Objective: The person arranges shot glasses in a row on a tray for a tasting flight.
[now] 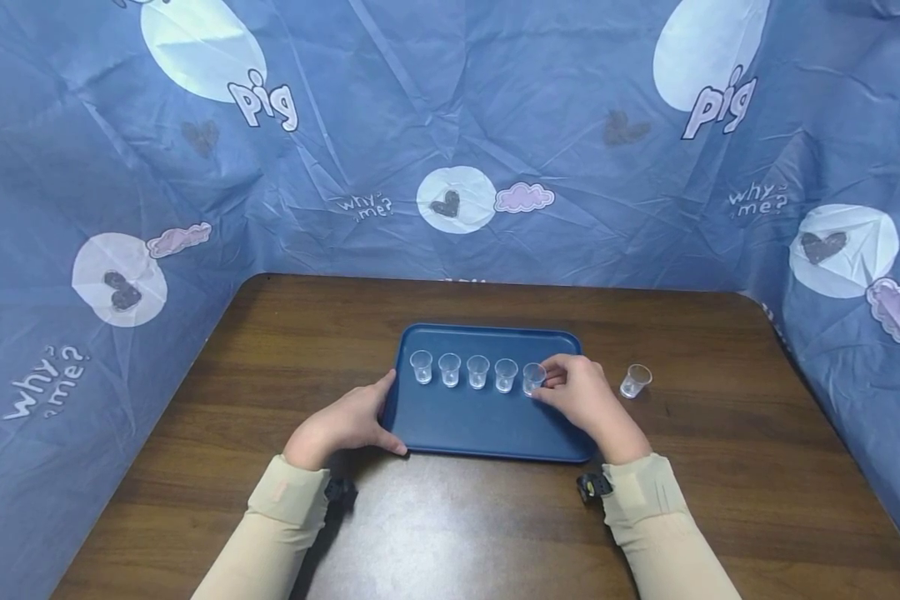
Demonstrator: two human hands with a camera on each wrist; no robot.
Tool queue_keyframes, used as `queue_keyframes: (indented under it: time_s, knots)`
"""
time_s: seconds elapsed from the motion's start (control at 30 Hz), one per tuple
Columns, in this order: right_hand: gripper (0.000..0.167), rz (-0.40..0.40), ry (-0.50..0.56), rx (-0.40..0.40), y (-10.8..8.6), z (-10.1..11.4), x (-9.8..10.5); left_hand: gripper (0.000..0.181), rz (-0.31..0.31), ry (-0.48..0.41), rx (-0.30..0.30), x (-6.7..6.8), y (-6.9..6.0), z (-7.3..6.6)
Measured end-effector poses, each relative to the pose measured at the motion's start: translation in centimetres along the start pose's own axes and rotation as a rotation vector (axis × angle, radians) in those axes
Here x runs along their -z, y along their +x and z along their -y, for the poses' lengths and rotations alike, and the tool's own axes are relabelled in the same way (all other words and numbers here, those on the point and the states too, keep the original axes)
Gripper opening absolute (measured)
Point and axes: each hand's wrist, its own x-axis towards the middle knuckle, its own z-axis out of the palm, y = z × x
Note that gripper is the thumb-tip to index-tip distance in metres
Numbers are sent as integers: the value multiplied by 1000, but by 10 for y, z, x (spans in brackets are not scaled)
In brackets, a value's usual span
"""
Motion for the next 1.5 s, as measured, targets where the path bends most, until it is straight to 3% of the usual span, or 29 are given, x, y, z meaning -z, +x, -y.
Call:
queue_keyframes:
  time_s: [0.7, 1.0, 1.5]
  knots:
    - [42, -54, 96, 21, -18, 3, 28, 128, 2, 6, -11, 0, 0, 0]
    - [40, -153, 91, 37, -22, 4, 39, 129, 1, 4, -9, -1, 1, 1]
    - [39, -253, 86, 40, -35, -6, 57, 129, -3, 16, -12, -1, 1, 1]
